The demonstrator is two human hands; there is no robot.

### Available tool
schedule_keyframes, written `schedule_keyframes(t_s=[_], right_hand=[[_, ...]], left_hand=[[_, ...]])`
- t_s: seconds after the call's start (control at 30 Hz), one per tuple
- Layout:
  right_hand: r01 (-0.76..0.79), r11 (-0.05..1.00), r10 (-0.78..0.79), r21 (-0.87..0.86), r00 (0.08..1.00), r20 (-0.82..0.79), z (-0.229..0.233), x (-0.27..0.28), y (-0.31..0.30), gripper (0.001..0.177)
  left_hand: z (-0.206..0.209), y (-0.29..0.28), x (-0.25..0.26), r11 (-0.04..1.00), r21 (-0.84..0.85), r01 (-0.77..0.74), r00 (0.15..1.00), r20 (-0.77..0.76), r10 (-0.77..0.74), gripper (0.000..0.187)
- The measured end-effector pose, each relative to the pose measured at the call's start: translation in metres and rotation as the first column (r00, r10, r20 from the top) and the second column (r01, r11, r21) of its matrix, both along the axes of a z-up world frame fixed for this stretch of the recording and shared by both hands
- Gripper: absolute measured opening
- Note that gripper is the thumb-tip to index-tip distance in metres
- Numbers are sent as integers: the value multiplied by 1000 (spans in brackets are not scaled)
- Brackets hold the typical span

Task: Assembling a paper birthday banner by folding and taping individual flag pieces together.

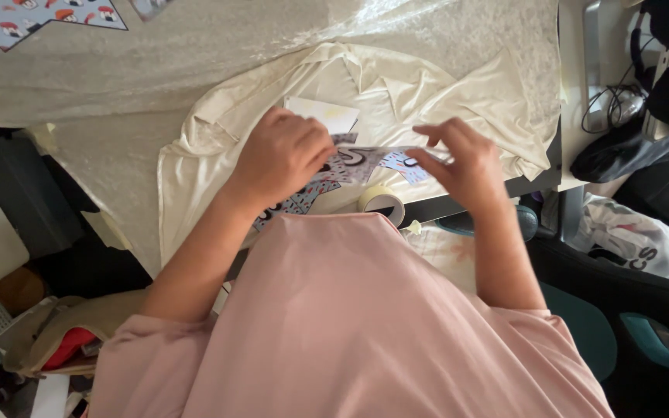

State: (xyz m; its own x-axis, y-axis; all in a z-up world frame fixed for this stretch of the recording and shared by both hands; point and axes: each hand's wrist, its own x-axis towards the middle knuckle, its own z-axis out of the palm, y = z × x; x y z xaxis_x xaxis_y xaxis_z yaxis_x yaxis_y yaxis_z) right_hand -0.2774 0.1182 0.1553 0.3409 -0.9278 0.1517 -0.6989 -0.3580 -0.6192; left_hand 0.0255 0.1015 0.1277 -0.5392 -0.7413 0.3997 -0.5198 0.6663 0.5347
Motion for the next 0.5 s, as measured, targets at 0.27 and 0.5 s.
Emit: schedule_keyframes(t_s=[0.27, 0.5], right_hand=[[-42, 923, 11, 383, 997, 82, -10, -24, -30, 18], [-74, 892, 28, 445, 993, 111, -25, -32, -41, 14]], left_hand=[[-2, -30, 0, 914, 404, 19, 998, -60, 6, 28], [-28, -49, 1, 868, 494, 40, 999, -35, -26, 25]])
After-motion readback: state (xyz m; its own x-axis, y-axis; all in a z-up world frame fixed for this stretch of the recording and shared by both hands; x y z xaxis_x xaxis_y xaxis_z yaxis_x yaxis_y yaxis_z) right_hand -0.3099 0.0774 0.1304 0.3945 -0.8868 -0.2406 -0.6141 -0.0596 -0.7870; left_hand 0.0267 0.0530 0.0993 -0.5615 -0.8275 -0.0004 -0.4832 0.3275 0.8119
